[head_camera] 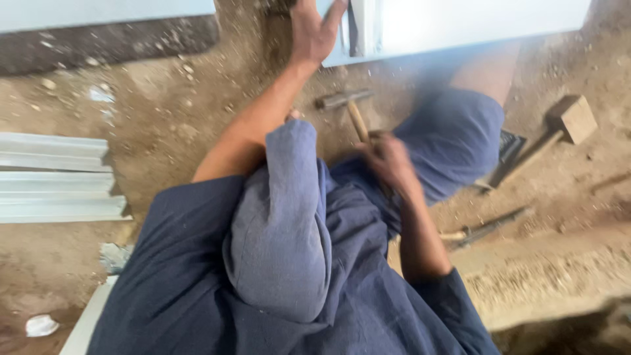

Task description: The person sits on the ground and uses a hammer to repeatedly strike and bend the edge of a white metal sheet panel, working along its length. Finished metal trim pieces lie nearby, and the person repositions the panel and the hammer between strikes.

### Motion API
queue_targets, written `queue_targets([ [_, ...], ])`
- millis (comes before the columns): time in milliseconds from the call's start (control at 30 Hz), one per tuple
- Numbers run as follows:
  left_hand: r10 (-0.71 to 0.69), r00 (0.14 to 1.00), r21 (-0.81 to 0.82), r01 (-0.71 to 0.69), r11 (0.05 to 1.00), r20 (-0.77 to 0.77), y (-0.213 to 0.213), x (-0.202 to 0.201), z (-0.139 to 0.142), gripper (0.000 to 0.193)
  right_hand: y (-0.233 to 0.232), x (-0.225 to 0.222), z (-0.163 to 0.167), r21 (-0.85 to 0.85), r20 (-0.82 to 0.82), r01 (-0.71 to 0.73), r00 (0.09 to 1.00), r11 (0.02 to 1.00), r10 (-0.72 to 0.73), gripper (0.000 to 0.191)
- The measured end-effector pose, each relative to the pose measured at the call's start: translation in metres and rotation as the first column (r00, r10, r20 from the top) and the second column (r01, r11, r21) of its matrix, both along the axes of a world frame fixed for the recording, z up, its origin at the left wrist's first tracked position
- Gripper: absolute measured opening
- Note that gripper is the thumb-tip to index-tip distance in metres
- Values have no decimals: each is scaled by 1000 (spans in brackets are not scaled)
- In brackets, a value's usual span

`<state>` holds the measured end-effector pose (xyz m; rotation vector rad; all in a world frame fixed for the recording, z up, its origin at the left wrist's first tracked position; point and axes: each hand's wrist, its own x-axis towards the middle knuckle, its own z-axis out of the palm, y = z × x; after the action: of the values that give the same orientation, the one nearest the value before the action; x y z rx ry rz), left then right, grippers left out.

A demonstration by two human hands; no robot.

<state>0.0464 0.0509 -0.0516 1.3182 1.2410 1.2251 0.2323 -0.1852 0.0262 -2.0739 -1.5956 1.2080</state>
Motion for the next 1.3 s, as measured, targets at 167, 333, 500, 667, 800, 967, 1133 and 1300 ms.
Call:
queue_targets([
  [167,71,997,17,-71,997,-4,9,-4,27,48,-25,174,10,599,665,-168,649,783,-370,11],
  [333,75,995,-90,-81,993,-68,7,-16,46,64,-58,221,-14,389,149,595,713,703,-685,15],
  [500,-73,991,-258,41,965,-115,8,-29,55,86,-11,155,-45,191,214,594,752,782,-624,12],
  [667,-90,985,-259,50,965,-145,10,-27,53,88,25,125,-45,185,227,603,742,776,-631,14],
  [800,-8,997,-132,-2,991,-73,11,-18,40,87,-19,151,-48,248,221,586,741,772,-634,19],
  [967,-49,974,-297,-19,955,-220,10,-13,22,114,-72,194,-42,383,116,681,635,624,-764,26],
  [1133,35,807,488,321,812,-590,-10,-3,29,83,-62,204,18,508,-429,812,529,289,-732,34],
  [1300,-84,545,369,666,648,-834,-19,20,35,40,8,108,53,422,-638,730,660,538,-396,22],
])
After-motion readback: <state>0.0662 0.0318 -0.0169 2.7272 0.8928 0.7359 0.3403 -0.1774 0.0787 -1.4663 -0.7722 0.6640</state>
